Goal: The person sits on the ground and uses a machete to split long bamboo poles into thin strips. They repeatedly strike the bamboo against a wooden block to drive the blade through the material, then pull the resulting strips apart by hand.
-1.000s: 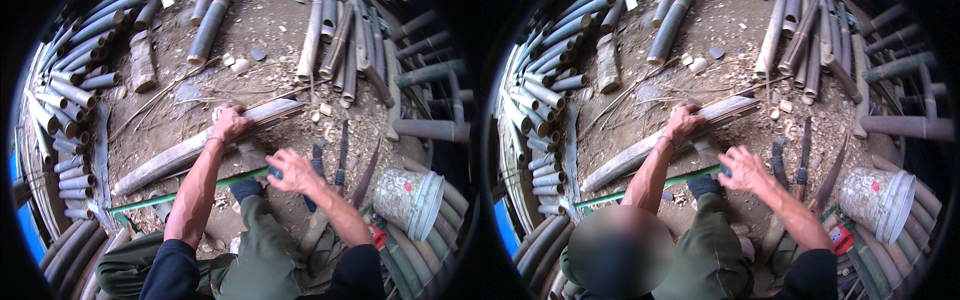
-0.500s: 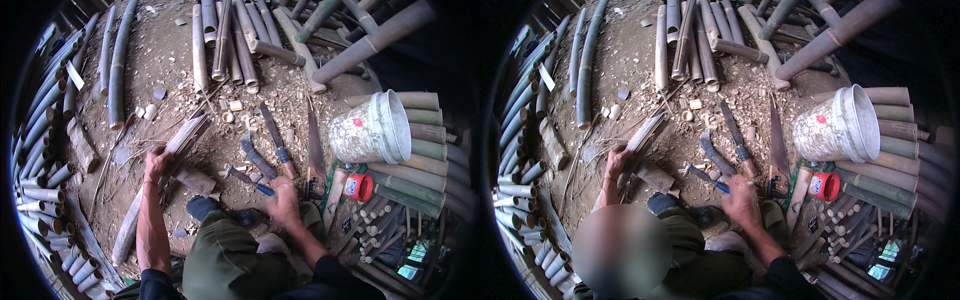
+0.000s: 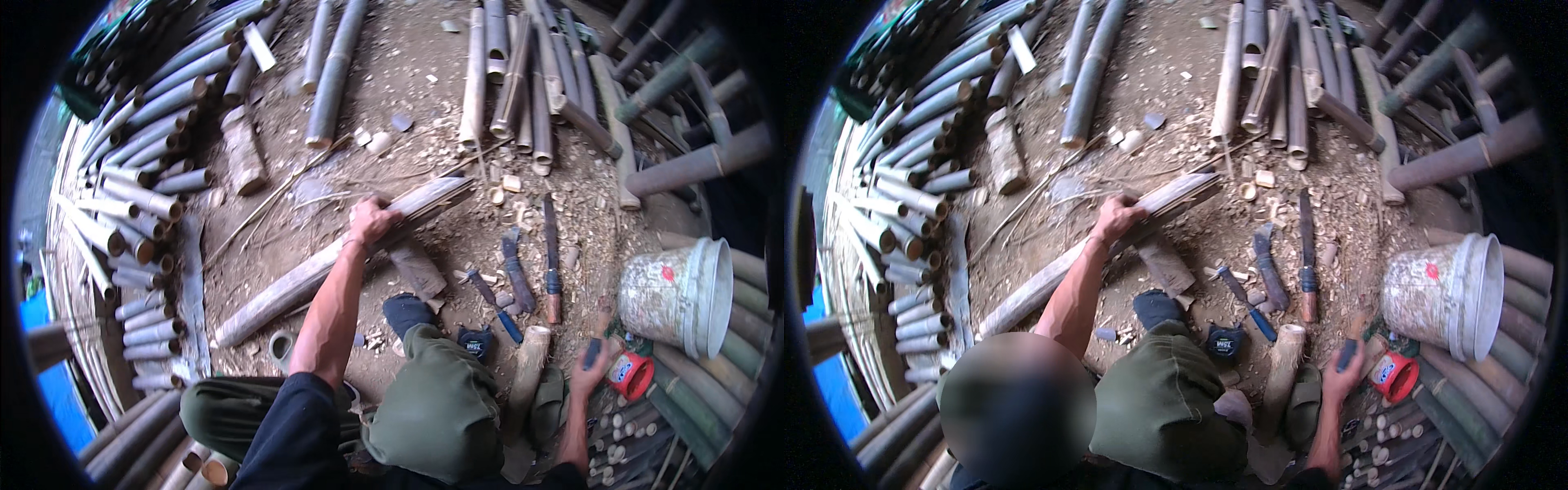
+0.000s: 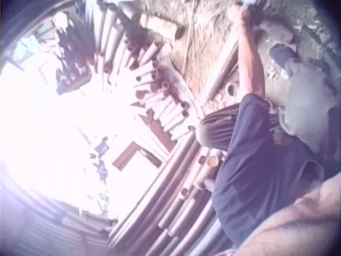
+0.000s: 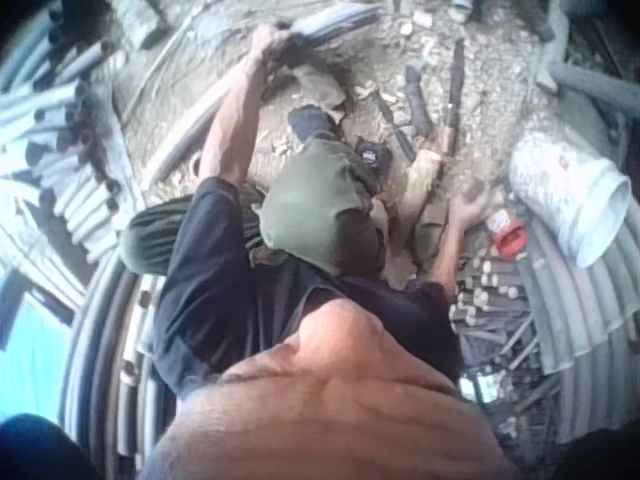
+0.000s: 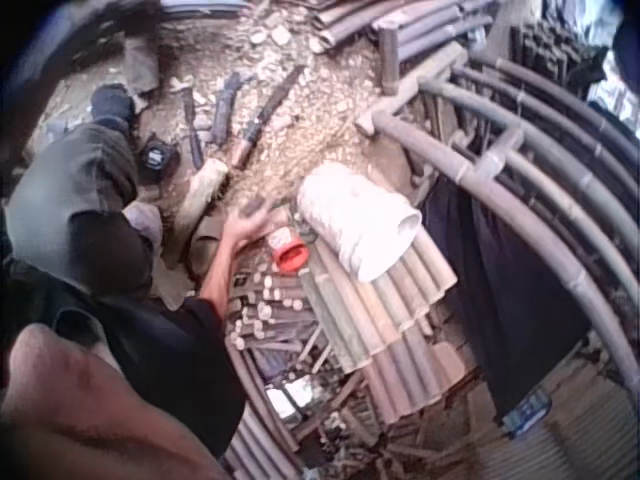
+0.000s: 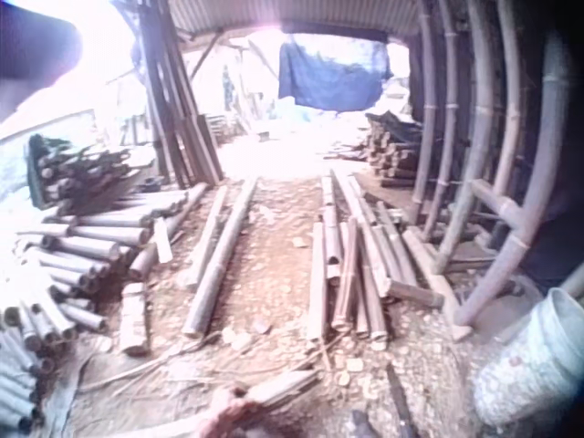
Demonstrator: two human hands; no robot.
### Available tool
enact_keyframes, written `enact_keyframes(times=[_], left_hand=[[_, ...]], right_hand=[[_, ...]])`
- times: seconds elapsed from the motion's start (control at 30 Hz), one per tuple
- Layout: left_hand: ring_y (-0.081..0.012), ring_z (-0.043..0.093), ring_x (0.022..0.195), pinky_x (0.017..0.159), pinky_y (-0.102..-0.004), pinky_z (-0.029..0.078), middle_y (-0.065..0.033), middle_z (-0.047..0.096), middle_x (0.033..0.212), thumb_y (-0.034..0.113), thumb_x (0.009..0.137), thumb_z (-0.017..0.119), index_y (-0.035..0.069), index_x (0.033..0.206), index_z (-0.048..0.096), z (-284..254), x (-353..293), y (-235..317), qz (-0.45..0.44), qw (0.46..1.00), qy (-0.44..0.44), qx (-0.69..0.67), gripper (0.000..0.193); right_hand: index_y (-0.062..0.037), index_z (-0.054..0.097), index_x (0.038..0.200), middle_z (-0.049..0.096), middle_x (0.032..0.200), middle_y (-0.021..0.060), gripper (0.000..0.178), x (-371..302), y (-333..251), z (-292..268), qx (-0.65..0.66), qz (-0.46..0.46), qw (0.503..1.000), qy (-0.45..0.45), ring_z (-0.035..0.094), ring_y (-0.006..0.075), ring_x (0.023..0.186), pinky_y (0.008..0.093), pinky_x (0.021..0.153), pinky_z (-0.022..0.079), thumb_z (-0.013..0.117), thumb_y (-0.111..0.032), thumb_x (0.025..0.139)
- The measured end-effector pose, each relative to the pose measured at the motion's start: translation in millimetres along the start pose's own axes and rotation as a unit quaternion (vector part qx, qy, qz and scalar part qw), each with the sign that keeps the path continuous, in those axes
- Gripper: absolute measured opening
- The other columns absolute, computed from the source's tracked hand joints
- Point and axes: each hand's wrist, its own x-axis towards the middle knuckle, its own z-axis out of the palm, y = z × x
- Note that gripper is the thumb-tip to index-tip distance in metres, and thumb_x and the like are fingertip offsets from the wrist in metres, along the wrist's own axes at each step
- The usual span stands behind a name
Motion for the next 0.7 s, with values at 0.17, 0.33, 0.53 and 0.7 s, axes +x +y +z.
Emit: enact_keyframes(times=[0.17, 0.33, 0.53, 0.7], left_hand=[[-0.0252, 0.068, 0.090, 0.085, -0.0338, 0.052, -0.0135, 0.073, 0.095, 0.039, 0.064, 0.075, 0.008, 0.099, 0.076, -6, -8, 3, -0.007, 0.999, 0.019, -0.033, 0.047], [-0.0223, 0.068, 0.083, 0.080, -0.0321, 0.053, -0.0145, 0.073, 0.091, 0.031, 0.067, 0.077, -0.002, 0.098, 0.073, -1, -10, 8, 0.006, 0.997, 0.030, -0.067, 0.046], [-0.0286, 0.068, 0.094, 0.086, -0.0362, 0.052, -0.0153, 0.073, 0.098, 0.048, 0.063, 0.077, 0.008, 0.098, 0.077, 3, -3, -3, -0.034, 0.998, 0.023, -0.053, 0.053], [-0.0295, 0.069, 0.092, 0.086, -0.0378, 0.053, -0.0157, 0.073, 0.096, 0.051, 0.063, 0.078, 0.007, 0.096, 0.077, -4, -8, 5, -0.057, 0.996, 0.003, -0.072, 0.055]], right_hand=[[0.0082, 0.041, 0.140, 0.057, 0.075, 0.0077, 0.058, -27, -144, -31, 0.251, -0.020, 0.966, 0.062, 0.054, 0.0142, 0.062, 0.0288, 0.058, 0.046, 0.059, -0.015, 0.090], [0.0093, 0.052, 0.131, 0.066, 0.090, 0.0146, 0.061, -37, -201, -17, 0.147, -0.078, 0.977, -0.133, 0.065, 0.0243, 0.079, 0.0338, 0.073, 0.052, 0.064, -0.030, 0.086], [0.0086, 0.059, 0.123, 0.068, 0.090, 0.0215, 0.053, -50, -185, 16, 0.155, -0.183, 0.940, -0.242, 0.070, 0.0348, 0.076, 0.0384, 0.070, 0.056, 0.067, -0.017, 0.077], [0.0084, 0.058, 0.124, 0.069, 0.090, 0.0218, 0.051, -38, -204, 52, 0.196, -0.199, 0.932, -0.230, 0.070, 0.0331, 0.072, 0.0390, 0.067, 0.056, 0.064, -0.006, 0.075]])
